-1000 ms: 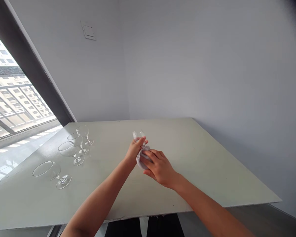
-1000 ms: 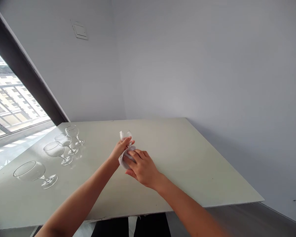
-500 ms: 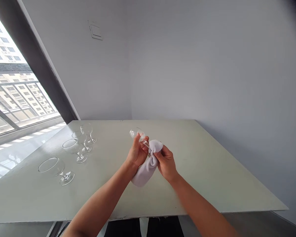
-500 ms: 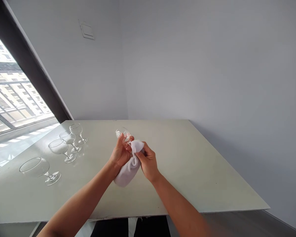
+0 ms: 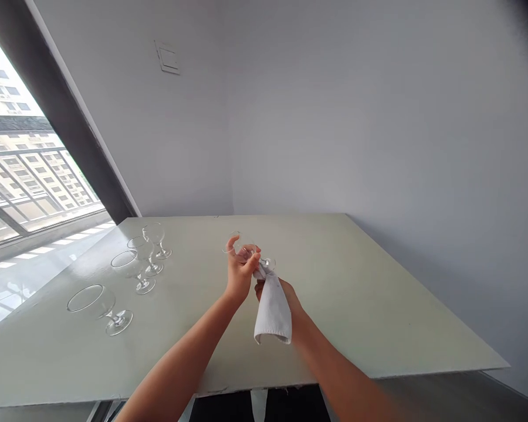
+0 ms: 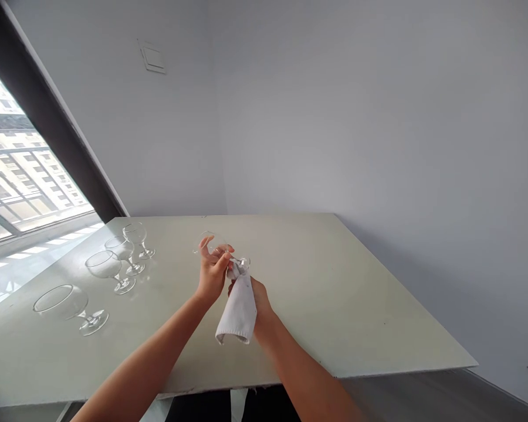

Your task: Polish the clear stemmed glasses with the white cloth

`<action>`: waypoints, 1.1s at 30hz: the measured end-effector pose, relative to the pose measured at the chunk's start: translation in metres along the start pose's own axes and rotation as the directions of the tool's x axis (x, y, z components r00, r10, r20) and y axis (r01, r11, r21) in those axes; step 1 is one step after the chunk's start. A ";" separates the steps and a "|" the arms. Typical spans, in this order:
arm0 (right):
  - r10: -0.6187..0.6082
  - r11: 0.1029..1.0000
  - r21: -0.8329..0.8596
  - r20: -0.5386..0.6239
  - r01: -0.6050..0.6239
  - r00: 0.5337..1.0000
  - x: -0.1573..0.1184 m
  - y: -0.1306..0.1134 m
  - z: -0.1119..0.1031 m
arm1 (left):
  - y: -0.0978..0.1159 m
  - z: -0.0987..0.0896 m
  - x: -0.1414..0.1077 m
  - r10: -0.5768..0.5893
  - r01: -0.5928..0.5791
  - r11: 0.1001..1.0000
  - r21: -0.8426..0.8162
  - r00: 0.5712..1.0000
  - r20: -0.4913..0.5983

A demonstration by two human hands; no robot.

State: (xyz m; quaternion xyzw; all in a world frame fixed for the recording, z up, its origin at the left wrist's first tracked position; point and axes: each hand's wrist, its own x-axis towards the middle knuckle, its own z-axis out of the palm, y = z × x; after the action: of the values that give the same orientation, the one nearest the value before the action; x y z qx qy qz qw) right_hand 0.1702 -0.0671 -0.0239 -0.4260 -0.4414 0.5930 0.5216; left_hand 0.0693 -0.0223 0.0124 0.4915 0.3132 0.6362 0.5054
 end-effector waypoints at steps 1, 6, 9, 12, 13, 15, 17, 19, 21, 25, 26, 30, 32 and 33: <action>0.046 0.999 -0.020 0.008 -0.046 0.999 0.000 0.002 -0.002 | 0.000 -0.003 0.001 0.034 -0.034 0.997 0.064 0.999 0.001; -0.036 0.812 -0.582 0.028 0.045 0.999 0.009 0.003 -0.021 | 0.000 -0.016 0.008 0.086 -0.065 0.955 0.288 0.994 -0.061; -0.363 0.411 -0.891 0.031 0.190 0.931 0.020 -0.009 -0.032 | -0.006 -0.014 0.007 0.046 -0.011 0.926 0.377 0.996 -0.082; -0.402 0.244 -0.948 0.092 0.204 0.911 0.031 -0.020 -0.032 | -0.015 -0.003 0.007 -0.021 0.023 0.917 0.399 1.000 -0.010; -0.360 0.228 -0.952 0.112 0.204 0.926 0.035 -0.022 -0.031 | -0.018 0.001 0.008 -0.057 0.041 0.920 0.389 0.998 0.031; -0.287 0.221 -0.957 0.121 0.188 0.950 0.043 -0.022 -0.031 | -0.024 0.006 0.012 -0.112 0.059 0.914 0.402 0.988 0.110; -0.273 0.227 -0.963 0.079 0.144 0.959 0.054 -0.019 -0.040 | -0.028 0.005 0.015 -0.110 0.016 0.866 0.499 0.981 0.159; -0.286 0.223 -0.973 -0.011 0.055 0.958 0.068 -0.017 -0.062 | -0.034 -0.005 0.013 -0.103 -0.051 0.765 0.642 0.974 0.201; -0.308 0.223 -0.972 -0.146 -0.078 0.940 0.085 -0.019 -0.096 | -0.041 -0.021 0.005 -0.154 -0.079 0.646 0.759 0.961 0.231; -0.330 0.243 -0.907 -0.411 -0.344 0.850 0.115 -0.028 -0.177 | -0.058 -0.056 -0.015 -0.242 -0.070 0.482 0.874 0.947 0.210; -0.331 0.250 -0.882 -0.465 -0.399 0.821 0.121 -0.030 -0.195 | -0.061 -0.062 -0.017 -0.256 -0.053 0.472 0.880 0.947 0.194; -0.322 0.278 -0.780 -0.626 -0.561 0.710 0.135 -0.035 -0.253 | -0.065 -0.069 -0.018 -0.316 0.029 0.473 0.881 0.938 0.139; -0.314 0.289 -0.735 -0.678 -0.613 0.664 0.140 -0.036 -0.273 | -0.063 -0.068 -0.016 -0.313 0.023 0.471 0.882 0.939 0.142; -0.311 0.294 -0.716 -0.698 -0.633 0.645 0.142 -0.036 -0.282 | -0.063 -0.067 -0.015 -0.312 0.017 0.471 0.882 0.938 0.148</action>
State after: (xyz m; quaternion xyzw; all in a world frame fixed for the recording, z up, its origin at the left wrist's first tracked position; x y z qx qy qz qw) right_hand 0.4380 0.0990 -0.0654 -0.8913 -0.3917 0.0427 0.2245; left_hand 0.0273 -0.0115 -0.0698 0.7329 0.5602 0.2584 0.2867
